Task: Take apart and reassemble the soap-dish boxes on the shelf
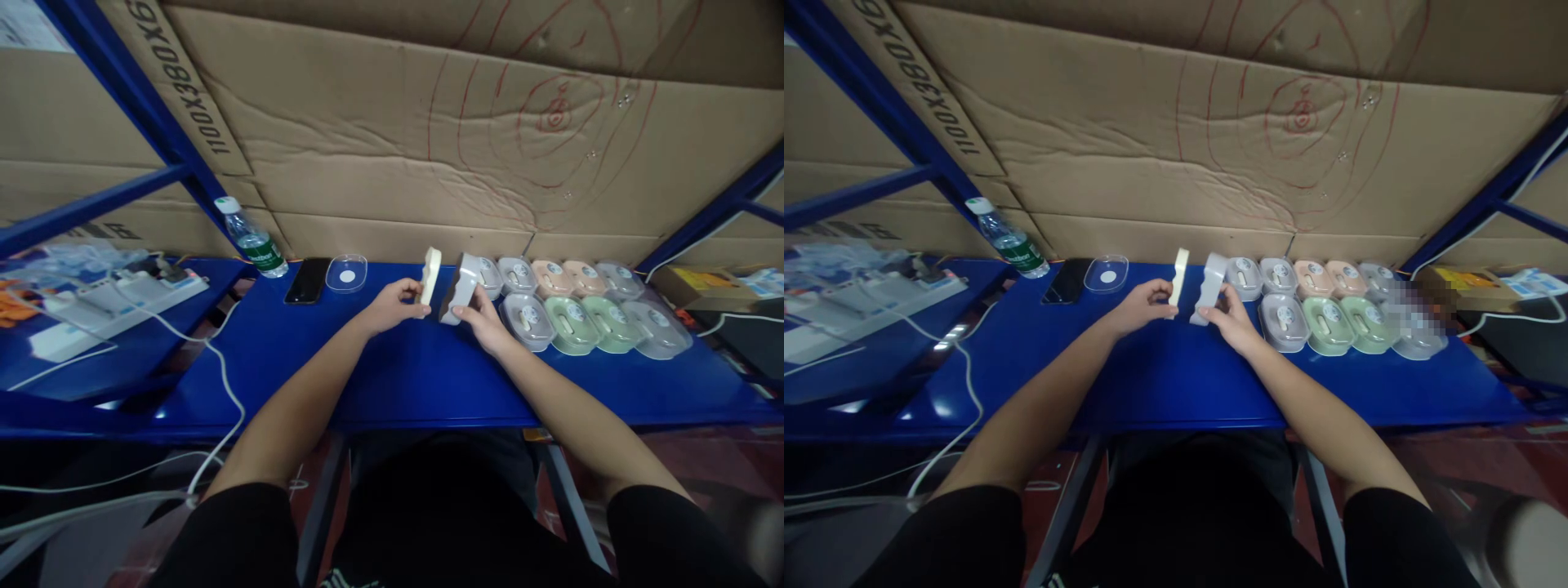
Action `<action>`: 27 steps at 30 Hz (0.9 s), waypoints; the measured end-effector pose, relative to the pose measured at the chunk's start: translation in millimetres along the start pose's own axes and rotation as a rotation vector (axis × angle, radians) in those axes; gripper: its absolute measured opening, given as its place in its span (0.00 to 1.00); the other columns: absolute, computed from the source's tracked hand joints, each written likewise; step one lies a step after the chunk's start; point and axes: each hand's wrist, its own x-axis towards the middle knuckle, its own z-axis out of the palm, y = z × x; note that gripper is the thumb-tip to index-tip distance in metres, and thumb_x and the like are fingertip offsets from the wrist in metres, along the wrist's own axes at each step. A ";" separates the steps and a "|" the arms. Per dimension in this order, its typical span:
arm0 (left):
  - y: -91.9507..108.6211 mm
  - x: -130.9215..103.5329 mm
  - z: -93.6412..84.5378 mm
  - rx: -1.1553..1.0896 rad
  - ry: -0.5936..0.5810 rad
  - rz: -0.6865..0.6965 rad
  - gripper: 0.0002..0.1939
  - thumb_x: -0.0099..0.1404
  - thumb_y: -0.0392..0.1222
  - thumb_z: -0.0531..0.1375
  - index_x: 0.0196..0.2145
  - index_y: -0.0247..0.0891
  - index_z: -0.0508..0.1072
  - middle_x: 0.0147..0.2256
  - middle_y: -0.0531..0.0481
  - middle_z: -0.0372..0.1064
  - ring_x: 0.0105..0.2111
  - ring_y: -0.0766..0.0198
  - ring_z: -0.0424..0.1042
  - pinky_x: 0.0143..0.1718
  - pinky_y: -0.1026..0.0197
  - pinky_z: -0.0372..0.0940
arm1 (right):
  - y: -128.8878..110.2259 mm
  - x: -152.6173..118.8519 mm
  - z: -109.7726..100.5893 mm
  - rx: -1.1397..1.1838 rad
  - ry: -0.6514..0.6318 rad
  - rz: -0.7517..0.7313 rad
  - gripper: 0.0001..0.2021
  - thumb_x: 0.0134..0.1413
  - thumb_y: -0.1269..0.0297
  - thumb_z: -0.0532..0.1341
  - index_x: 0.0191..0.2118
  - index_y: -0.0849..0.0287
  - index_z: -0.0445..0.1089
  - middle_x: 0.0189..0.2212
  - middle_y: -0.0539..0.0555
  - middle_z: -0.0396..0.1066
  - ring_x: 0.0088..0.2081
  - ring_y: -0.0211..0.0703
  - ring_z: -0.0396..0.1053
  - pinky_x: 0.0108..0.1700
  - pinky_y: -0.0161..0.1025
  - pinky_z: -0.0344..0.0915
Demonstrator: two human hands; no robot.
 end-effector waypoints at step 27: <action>-14.4 -1.0 -17.3 1.320 0.209 -0.209 0.30 0.70 0.54 0.55 0.63 0.36 0.68 0.59 0.35 0.72 0.57 0.37 0.67 0.57 0.40 0.56 | -9.0 4.1 3.2 0.233 -0.069 0.377 0.33 0.71 0.37 0.41 0.63 0.54 0.67 0.51 0.61 0.79 0.48 0.55 0.80 0.43 0.52 0.79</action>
